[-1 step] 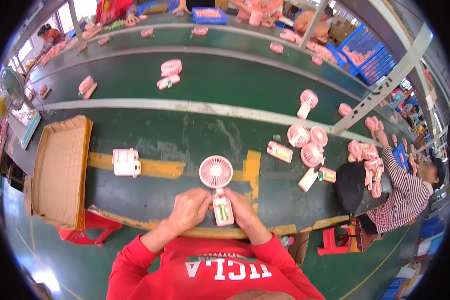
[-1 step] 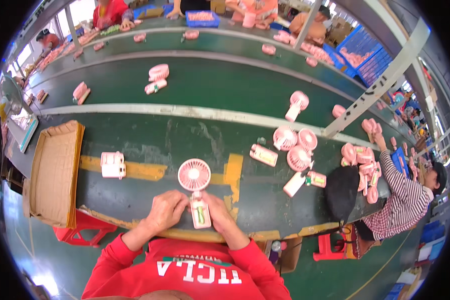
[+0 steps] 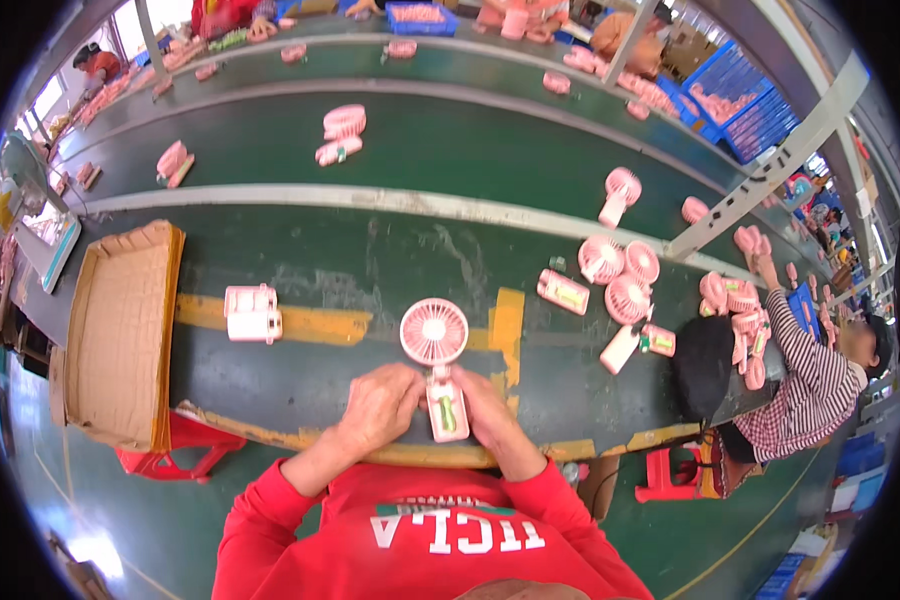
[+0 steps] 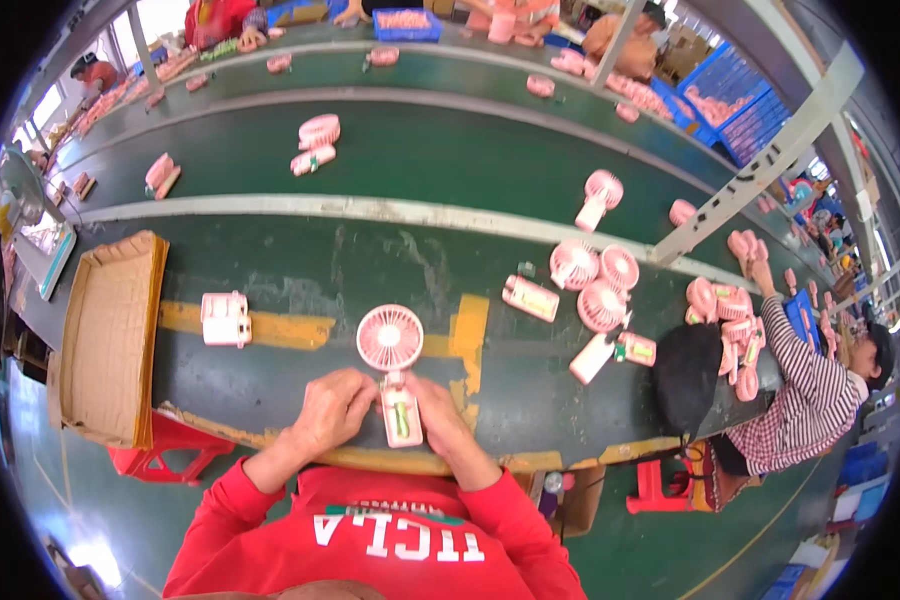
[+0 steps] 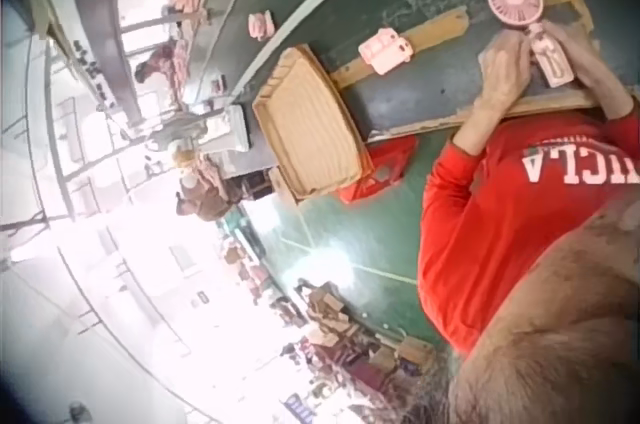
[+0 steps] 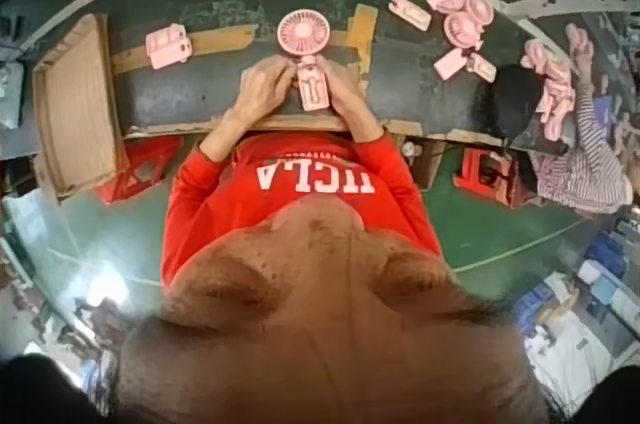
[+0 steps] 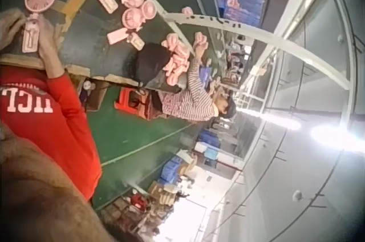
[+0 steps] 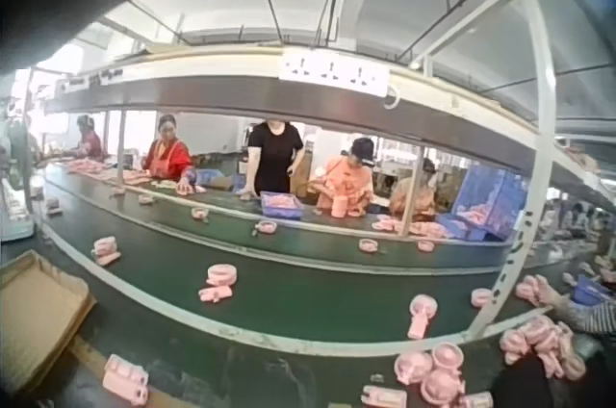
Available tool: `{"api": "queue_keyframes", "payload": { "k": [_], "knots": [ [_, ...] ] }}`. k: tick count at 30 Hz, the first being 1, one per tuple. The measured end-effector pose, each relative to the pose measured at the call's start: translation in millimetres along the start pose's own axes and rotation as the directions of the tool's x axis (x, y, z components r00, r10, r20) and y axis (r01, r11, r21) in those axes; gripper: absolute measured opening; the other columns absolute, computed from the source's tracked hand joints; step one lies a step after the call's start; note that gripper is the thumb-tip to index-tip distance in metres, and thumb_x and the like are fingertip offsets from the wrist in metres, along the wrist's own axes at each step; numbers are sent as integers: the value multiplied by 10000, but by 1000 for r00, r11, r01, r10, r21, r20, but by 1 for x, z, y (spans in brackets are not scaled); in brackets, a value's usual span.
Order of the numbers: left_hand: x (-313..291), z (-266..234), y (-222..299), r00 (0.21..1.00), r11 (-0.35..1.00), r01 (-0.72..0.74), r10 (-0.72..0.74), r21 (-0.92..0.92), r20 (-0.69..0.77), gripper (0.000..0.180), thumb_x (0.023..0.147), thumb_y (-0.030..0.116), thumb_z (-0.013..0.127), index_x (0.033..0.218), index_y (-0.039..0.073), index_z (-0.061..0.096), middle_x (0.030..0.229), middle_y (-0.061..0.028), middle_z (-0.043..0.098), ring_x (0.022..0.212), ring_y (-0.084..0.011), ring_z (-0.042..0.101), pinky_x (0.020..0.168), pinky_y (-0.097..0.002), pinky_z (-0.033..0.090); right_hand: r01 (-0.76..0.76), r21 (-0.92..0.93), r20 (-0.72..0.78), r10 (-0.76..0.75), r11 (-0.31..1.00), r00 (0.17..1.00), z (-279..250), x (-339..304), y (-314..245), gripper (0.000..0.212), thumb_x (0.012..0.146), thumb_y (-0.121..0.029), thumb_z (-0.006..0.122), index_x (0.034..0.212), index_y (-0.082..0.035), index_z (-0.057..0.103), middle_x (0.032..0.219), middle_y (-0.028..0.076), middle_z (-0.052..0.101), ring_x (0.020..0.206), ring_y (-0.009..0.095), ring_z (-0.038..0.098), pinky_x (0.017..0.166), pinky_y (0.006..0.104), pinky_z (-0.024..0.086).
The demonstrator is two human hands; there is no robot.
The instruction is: The person assembles handheld fans by fitting the fan parts and battery components into the handle casing, snapping the outer cover onto the handle, and placing the assembled fans onto the conveyor belt.
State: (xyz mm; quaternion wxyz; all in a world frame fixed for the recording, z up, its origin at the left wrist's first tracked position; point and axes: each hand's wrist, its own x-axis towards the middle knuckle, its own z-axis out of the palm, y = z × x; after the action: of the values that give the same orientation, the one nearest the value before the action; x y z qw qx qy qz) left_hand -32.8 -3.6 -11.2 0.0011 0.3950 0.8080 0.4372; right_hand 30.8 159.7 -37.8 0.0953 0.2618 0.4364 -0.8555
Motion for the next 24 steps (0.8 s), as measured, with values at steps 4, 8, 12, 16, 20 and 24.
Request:
{"api": "queue_keyframes", "payload": {
  "k": [4,8,12,16,20,24],
  "knots": [
    [8,0,0,999,1000,-3,2,-22,-47,36,798,40,593,791,15,569,712,-141,580,654,-335,588,562,-385,464,75,5,40,-75,997,996,3,-4,-4,333,963,-252,425,1075,38,548,943,135,645,811,207,656,714,292,541],
    [11,4,-3,997,993,75,-78,-86,-23,50,810,28,605,813,-10,572,731,-155,602,650,-313,615,564,-353,477,69,18,69,-70,997,995,-1,-1,-4,326,964,-245,426,1071,38,548,949,128,644,825,194,653,729,284,537],
    [14,7,-3,997,994,79,-80,-82,-5,42,812,20,600,811,-13,574,722,-149,600,645,-305,614,564,-352,479,55,7,75,-55,998,996,-3,-2,-5,312,962,-217,408,1077,46,530,973,135,634,857,200,645,776,299,531],
    [12,6,3,996,992,85,-84,-98,15,48,818,29,596,801,-10,575,706,-146,590,625,-300,604,557,-351,472,51,11,56,-51,999,997,-5,-8,-2,291,952,-210,427,1049,35,551,951,123,640,830,185,641,752,279,524],
    [6,6,1,997,993,81,-79,-84,25,57,825,47,594,797,0,577,697,-143,582,602,-285,593,551,-349,462,25,15,4,-26,1000,1000,0,-10,2,271,945,-209,446,1026,19,568,931,91,644,789,144,625,730,258,505],
    [3,3,3,992,992,117,-115,-49,52,61,823,55,597,799,2,579,701,-141,582,607,-288,589,551,-344,461,43,72,95,-50,996,994,-3,-8,9,306,956,-230,442,1070,34,545,919,110,645,789,174,645,681,264,527]
  ]
}}
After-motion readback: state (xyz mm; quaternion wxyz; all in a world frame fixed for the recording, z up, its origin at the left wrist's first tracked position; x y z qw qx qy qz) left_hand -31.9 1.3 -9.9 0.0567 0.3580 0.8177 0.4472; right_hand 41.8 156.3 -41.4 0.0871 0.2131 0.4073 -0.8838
